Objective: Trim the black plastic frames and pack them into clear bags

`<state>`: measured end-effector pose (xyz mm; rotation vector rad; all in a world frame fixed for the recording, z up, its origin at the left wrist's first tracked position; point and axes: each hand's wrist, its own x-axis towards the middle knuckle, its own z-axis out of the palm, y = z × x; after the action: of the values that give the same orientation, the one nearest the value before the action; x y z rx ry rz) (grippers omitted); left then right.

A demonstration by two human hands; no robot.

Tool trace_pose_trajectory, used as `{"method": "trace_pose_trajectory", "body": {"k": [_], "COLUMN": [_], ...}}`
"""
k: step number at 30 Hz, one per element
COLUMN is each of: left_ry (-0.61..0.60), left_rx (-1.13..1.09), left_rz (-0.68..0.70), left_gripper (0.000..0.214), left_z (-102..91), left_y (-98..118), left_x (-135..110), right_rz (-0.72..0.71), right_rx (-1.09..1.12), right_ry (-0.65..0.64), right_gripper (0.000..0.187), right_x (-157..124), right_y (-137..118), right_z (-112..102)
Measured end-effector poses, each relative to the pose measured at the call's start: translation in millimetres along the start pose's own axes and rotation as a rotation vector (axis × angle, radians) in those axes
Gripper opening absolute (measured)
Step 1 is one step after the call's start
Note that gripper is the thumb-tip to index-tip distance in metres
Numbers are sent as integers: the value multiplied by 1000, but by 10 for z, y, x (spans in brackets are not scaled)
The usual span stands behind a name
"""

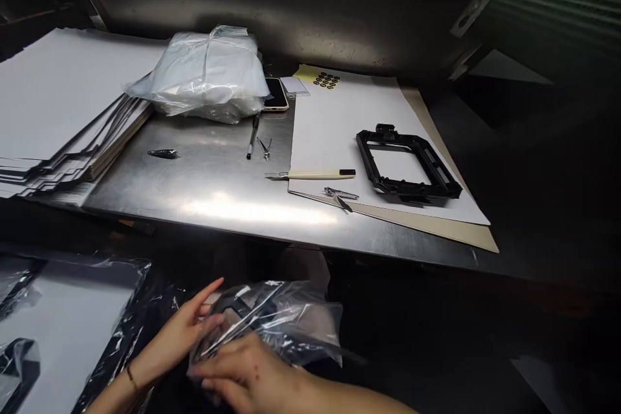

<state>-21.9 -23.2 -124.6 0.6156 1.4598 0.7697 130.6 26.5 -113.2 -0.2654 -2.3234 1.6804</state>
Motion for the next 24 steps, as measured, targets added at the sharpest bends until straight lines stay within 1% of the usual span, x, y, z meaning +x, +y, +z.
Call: {"method": "trace_pose_trajectory", "body": {"k": [2, 3, 4, 5, 7, 9, 11, 13, 14, 15, 16, 18, 21, 24], "left_ry": [35, 57, 87, 120, 171, 192, 179, 157, 150, 149, 152, 161, 151, 38], "left_rx": [11, 11, 9, 5, -2, -7, -20, -51, -71, -92, -113, -151, -215, -269], "left_rz": [-28, -48, -72, -103, -166, -218, -243, -261, -276, -294, -318, -360, -356, -369], "left_gripper": [38, 32, 30, 31, 36, 38, 36, 30, 28, 27, 28, 33, 36, 36], "left_z": [-29, -51, -75, -100, -144, -177, -200, -221, -231, -239, -246, -247, -218, -179], "left_y": [-38, -64, -94, -127, -193, -250, -292, -317, -324, -326, -322, -292, -197, -127], "left_x": [17, 12, 2, -11, -35, -52, -72, -100, -116, -130, -141, -151, -177, -301], "right_rz": [-59, -44, 5, 81, 245, 343, 347, 292, 264, 249, 255, 301, 341, 307], "right_rx": [46, 26, -21, -87, -217, -268, -255, -196, -167, -148, -143, -167, -199, -182], "right_ry": [-88, -108, -101, -65, 54, 134, 113, 39, 10, 1, 19, 111, 238, 288], "right_gripper": [24, 23, 23, 23, 21, 22, 18, 9, 8, 8, 9, 9, 15, 16], "right_x": [3, -39, -101, -175, -331, -456, -526, -535, -519, -492, -455, -365, -212, -76], "right_y": [36, 49, 62, 77, 120, 183, 247, 286, 290, 283, 266, 209, 104, -4], "right_z": [10, -15, -53, -99, -175, -186, -120, -28, 3, 11, -7, -123, -409, -649]}}
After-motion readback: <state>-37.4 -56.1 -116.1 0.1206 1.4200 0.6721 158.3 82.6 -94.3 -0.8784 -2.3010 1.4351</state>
